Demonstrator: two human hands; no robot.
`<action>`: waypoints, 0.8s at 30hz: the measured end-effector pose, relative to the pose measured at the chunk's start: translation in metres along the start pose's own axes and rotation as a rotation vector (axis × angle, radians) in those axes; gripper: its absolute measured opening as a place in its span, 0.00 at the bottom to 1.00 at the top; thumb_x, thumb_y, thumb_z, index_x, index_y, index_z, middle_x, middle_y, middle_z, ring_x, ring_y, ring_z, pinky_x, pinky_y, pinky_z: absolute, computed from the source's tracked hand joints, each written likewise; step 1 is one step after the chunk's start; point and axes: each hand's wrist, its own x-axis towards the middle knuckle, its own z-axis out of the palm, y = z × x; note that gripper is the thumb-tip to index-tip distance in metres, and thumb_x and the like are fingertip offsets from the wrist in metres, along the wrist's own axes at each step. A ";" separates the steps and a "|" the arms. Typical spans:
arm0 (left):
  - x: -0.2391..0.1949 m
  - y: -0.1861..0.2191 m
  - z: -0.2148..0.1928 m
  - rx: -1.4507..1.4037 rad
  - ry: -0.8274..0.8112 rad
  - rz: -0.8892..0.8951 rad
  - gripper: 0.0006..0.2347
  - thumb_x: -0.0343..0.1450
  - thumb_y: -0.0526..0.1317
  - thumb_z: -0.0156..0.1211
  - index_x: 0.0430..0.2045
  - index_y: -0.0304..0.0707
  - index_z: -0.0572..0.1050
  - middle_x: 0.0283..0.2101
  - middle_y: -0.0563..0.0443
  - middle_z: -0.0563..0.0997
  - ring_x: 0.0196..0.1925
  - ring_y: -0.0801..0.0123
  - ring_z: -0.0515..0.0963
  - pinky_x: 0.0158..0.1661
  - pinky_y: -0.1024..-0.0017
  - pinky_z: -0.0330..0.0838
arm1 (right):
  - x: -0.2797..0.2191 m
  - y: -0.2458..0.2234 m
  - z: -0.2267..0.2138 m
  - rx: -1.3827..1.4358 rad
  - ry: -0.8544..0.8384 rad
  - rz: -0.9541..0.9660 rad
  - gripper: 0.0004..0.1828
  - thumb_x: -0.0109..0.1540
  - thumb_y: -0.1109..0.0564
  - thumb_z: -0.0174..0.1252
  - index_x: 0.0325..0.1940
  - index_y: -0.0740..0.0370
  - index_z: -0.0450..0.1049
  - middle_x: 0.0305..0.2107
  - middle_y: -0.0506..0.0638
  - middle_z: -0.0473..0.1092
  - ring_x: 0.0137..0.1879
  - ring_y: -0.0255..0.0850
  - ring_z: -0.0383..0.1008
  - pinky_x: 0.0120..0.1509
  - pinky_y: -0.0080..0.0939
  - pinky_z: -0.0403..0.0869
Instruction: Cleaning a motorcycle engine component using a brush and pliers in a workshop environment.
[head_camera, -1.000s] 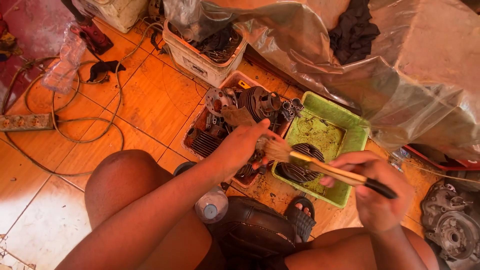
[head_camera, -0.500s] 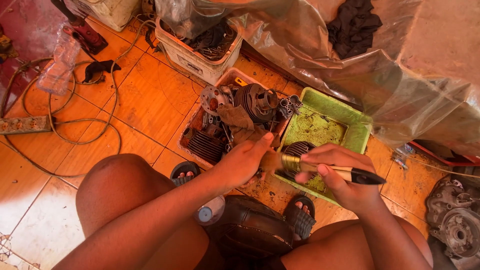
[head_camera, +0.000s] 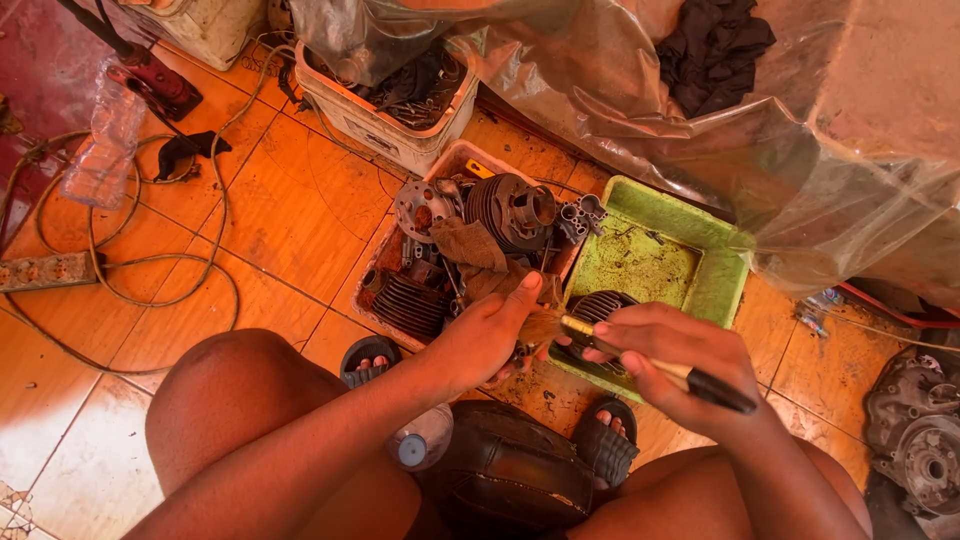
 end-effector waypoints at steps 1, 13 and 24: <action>0.003 0.000 -0.001 -0.003 0.001 0.000 0.36 0.81 0.59 0.23 0.27 0.27 0.81 0.18 0.42 0.76 0.12 0.75 0.69 0.21 0.78 0.69 | 0.002 -0.005 0.003 0.000 -0.003 0.001 0.13 0.64 0.60 0.52 0.42 0.71 0.80 0.33 0.62 0.79 0.35 0.47 0.85 0.41 0.44 0.84; 0.004 0.011 -0.002 0.095 0.042 -0.286 0.34 0.74 0.63 0.23 0.39 0.47 0.84 0.18 0.56 0.68 0.16 0.77 0.62 0.21 0.78 0.60 | -0.004 0.005 0.005 0.005 -0.133 -0.011 0.13 0.67 0.54 0.54 0.41 0.64 0.79 0.30 0.53 0.82 0.38 0.43 0.87 0.42 0.33 0.88; 0.016 -0.014 0.000 0.057 0.011 -0.169 0.34 0.75 0.64 0.24 0.25 0.39 0.79 0.22 0.54 0.75 0.18 0.76 0.67 0.21 0.78 0.61 | -0.009 0.001 0.011 -0.191 -0.029 -0.130 0.10 0.65 0.62 0.56 0.45 0.71 0.78 0.36 0.61 0.81 0.41 0.50 0.88 0.45 0.38 0.92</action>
